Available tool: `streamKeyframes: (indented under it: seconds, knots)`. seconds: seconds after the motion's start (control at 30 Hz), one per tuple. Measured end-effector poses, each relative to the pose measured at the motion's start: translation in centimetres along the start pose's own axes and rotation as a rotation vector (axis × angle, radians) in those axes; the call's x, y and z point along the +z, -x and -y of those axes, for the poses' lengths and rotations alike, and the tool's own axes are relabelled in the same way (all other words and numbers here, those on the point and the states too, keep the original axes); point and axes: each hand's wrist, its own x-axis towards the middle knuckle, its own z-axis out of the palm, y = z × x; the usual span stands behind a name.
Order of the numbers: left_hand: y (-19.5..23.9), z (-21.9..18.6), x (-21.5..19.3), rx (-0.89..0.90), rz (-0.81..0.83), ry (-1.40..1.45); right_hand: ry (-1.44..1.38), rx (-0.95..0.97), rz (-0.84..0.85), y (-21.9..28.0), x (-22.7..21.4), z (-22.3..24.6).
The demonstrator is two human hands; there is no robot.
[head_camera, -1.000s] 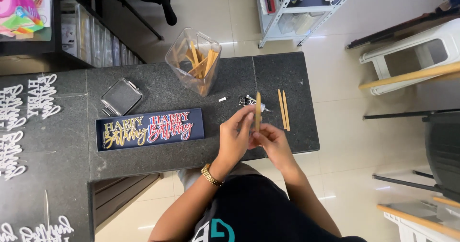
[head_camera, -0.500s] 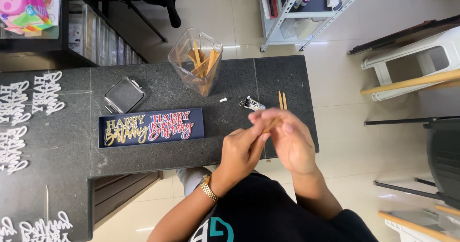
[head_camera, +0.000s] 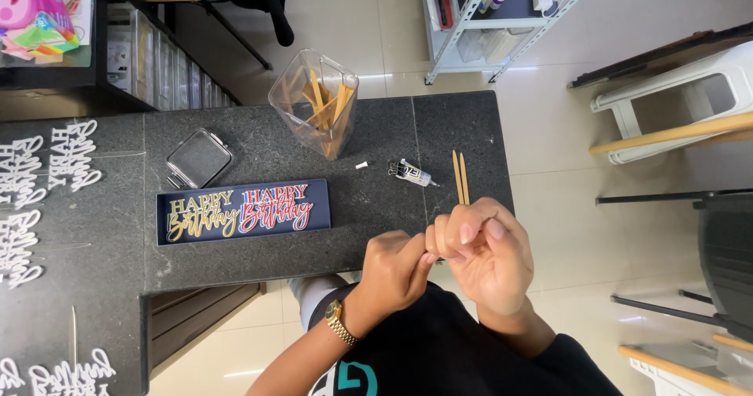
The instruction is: Assembling cake toppers by applying glue to decorative cutouts and attaching wooden sticks.
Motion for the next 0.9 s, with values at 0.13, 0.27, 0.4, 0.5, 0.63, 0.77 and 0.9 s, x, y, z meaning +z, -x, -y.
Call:
streamKeyframes:
  seconds: [0.13,0.27,0.4,0.5,0.63,0.77,0.9]
  knots:
    - [-0.1,-0.2,0.2,0.015,-0.003,0.009,0.001,-0.026,0.021,-0.3,0.4,0.3]
    - [0.3,-0.7,-0.1,0.061,0.075,0.018,-0.030,0.129,-0.146,-0.1,2.0,1.6]
    - [0.4,-0.9,0.2,0.064,0.064,0.032,-0.021,0.141,-0.182,0.1,2.3,1.8]
    - [0.4,-1.1,0.1,0.055,0.068,0.041,-0.035,0.129,-0.209,0.5,2.3,1.5]
    - [0.7,-1.0,0.2,0.034,0.053,0.052,-0.082,0.096,-0.146,0.4,2.2,1.2]
    - [0.9,-1.1,0.1,0.045,0.048,0.053,-0.107,0.111,-0.134,0.7,2.3,1.2]
    - [1.2,-1.1,0.1,0.045,0.051,0.055,-0.075,0.115,-0.153,0.9,2.3,1.2]
